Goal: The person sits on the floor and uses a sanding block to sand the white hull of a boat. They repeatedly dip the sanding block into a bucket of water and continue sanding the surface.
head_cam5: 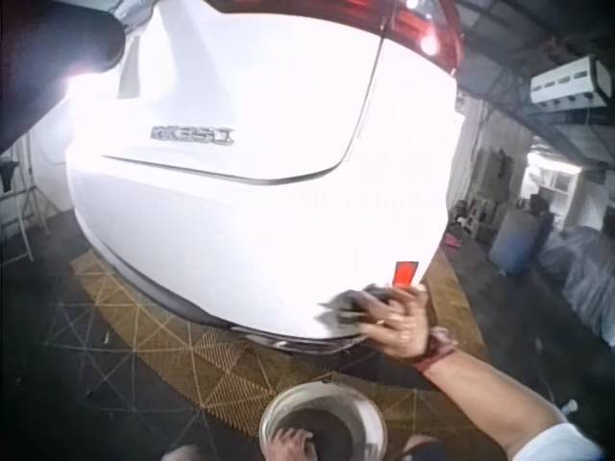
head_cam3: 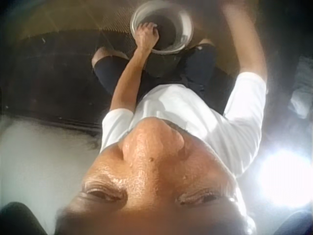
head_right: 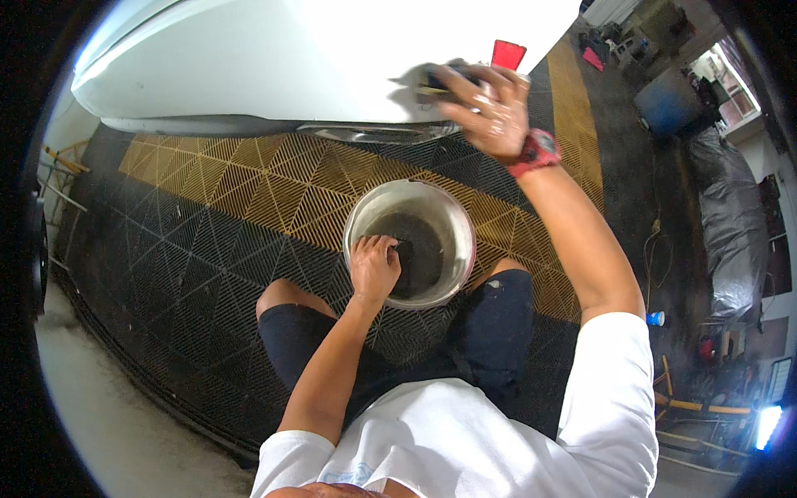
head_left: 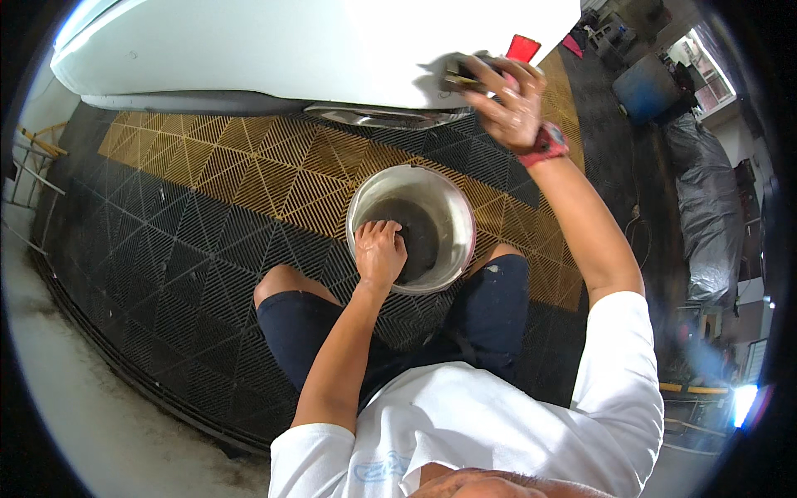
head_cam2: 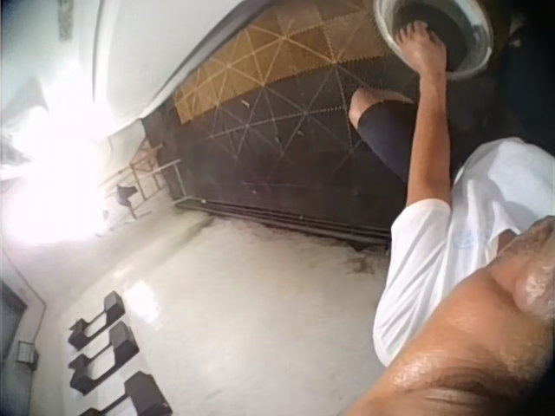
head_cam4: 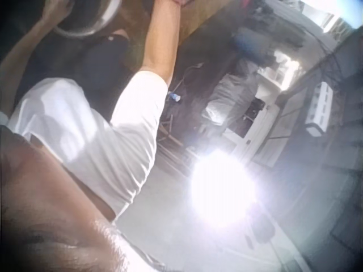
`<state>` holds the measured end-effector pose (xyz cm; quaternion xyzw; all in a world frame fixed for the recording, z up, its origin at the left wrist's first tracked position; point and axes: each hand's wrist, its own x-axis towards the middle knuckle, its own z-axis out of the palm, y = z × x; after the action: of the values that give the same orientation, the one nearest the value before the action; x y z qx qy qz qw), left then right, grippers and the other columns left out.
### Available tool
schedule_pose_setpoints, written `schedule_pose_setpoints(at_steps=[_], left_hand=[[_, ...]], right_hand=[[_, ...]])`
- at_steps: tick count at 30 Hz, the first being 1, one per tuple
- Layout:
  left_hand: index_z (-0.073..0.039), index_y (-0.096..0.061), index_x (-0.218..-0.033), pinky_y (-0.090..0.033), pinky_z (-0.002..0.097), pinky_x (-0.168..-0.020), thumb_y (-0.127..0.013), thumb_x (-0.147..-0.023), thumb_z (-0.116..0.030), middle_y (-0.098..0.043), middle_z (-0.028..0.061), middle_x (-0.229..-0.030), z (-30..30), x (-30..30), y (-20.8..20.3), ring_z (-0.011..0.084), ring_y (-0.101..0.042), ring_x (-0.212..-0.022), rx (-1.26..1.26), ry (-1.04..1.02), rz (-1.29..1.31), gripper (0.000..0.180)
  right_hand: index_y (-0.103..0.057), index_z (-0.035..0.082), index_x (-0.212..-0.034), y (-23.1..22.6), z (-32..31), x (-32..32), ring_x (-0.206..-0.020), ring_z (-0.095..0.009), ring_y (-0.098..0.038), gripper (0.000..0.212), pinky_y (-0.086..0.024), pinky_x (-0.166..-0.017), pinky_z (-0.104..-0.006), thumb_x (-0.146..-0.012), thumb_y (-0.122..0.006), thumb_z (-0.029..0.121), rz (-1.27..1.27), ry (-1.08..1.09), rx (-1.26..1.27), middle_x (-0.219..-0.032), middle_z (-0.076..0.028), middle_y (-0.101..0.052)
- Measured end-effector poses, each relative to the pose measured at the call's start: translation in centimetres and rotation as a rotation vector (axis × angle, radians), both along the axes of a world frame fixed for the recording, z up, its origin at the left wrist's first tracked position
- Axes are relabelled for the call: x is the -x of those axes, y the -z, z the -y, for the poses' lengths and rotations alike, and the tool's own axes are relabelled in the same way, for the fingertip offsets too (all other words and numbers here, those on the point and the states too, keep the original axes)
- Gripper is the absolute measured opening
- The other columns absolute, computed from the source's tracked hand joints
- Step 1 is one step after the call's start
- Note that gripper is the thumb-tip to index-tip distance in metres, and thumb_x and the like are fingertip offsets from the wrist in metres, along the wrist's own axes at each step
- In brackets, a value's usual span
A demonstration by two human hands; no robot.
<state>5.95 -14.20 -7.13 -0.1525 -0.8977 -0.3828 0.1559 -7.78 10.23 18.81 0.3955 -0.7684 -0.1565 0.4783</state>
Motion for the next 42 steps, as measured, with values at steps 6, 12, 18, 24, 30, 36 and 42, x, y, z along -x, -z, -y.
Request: schedule_pose_setpoints(at_steps=[6, 12, 18, 24, 30, 36, 42], left_hand=[[-0.005, -0.078, -0.102, -0.05, 0.0477, -0.107, -0.074, -0.086, -0.007, -0.078, 0.0119, -0.102, 0.8, 0.1, 0.6, 0.0321, -0.071, -0.106, 0.109, -0.021, 0.006, 0.016], [-0.004, -0.078, -0.103, -0.05, 0.0497, -0.11, -0.074, -0.088, -0.005, -0.079, 0.0139, -0.102, 0.2, -0.1, 0.3, 0.0348, -0.072, -0.105, 0.083, -0.004, 0.076, 0.016], [-0.005, -0.078, -0.103, -0.051, 0.0491, -0.107, -0.074, -0.087, -0.004, -0.078, 0.013, -0.101, 0.6, -0.1, 0.3, 0.0349, -0.072, -0.105, 0.115, -0.016, 0.054, 0.017], [-0.005, -0.078, -0.101, -0.052, 0.0483, -0.103, -0.072, -0.088, -0.005, -0.079, 0.0136, -0.1, 0.0, -0.2, 0.5, 0.0355, -0.072, -0.102, 0.071, -0.027, 0.016, 0.014], [-0.005, -0.077, -0.097, -0.053, 0.0482, -0.098, -0.071, -0.087, -0.005, -0.079, 0.0138, -0.098, 0.3, 0.4, 0.8, 0.0358, -0.072, -0.098, 0.141, -0.02, 0.01, 0.011], [-0.006, -0.079, -0.098, -0.054, 0.0485, -0.097, -0.071, -0.09, -0.01, -0.079, 0.0145, -0.099, 0.6, 0.6, 1.2, 0.0362, -0.072, -0.098, 0.181, -0.058, 0.047, 0.013], [-0.006, -0.082, -0.106, -0.055, 0.0511, -0.103, -0.07, -0.093, -0.017, -0.081, 0.0169, -0.11, -0.6, 0.4, -0.6, 0.036, -0.074, -0.113, 0.373, 0.024, 0.306, 0.021]], right_hand=[[-0.076, 0.035, -0.129, 0.0, 4.9, 2.8, -0.136, -0.023, -0.061, 0.044, -0.044, -0.118, -0.047, -0.087, -0.079, 0.02, 0.068, -0.155, -0.03, -0.16, 0.01, -0.063], [-0.078, 0.034, -0.126, 0.3, 0.6, 1.2, -0.138, -0.024, -0.062, 0.036, -0.04, -0.121, -0.0504, -0.093, -0.075, 0.02, 0.097, -0.047, -0.074, -0.164, 0.009, -0.059], [-0.077, 0.028, -0.122, 0.8, 5.8, 3.1, -0.145, -0.025, -0.058, 0.031, -0.047, -0.12, -0.0486, -0.092, -0.077, 0.019, 0.139, -0.22, -0.126, -0.165, 0.005, -0.058], [-0.081, 0.03, -0.113, 1.8, 3.1, 2.1, -0.131, -0.025, -0.067, 0.028, -0.049, -0.113, -0.0455, -0.087, -0.083, 0.021, -0.025, -0.171, -0.066, -0.16, 0.005, -0.064], [-0.075, 0.034, -0.133, 3.3, 7.5, 1.8, -0.149, -0.024, -0.054, 0.036, -0.043, -0.123, -0.0498, -0.099, -0.069, 0.022, 0.179, -0.106, 0.013, -0.17, 0.009, -0.052], [-0.073, 0.016, -0.134, 8.8, 3.6, -8.2, -0.129, -0.036, -0.063, 0.045, -0.049, -0.109, -0.0522, -0.091, -0.083, 0.011, 0.355, -0.07, 0.663, -0.15, -0.009, -0.065], [-0.043, -0.005, -0.155, 23.6, 4.0, -17.9, -0.143, -0.045, -0.053, 0.072, -0.043, -0.121, -0.051, -0.105, -0.074, 0.036, 0.838, 0.247, 1.3, -0.154, -0.028, -0.052]])
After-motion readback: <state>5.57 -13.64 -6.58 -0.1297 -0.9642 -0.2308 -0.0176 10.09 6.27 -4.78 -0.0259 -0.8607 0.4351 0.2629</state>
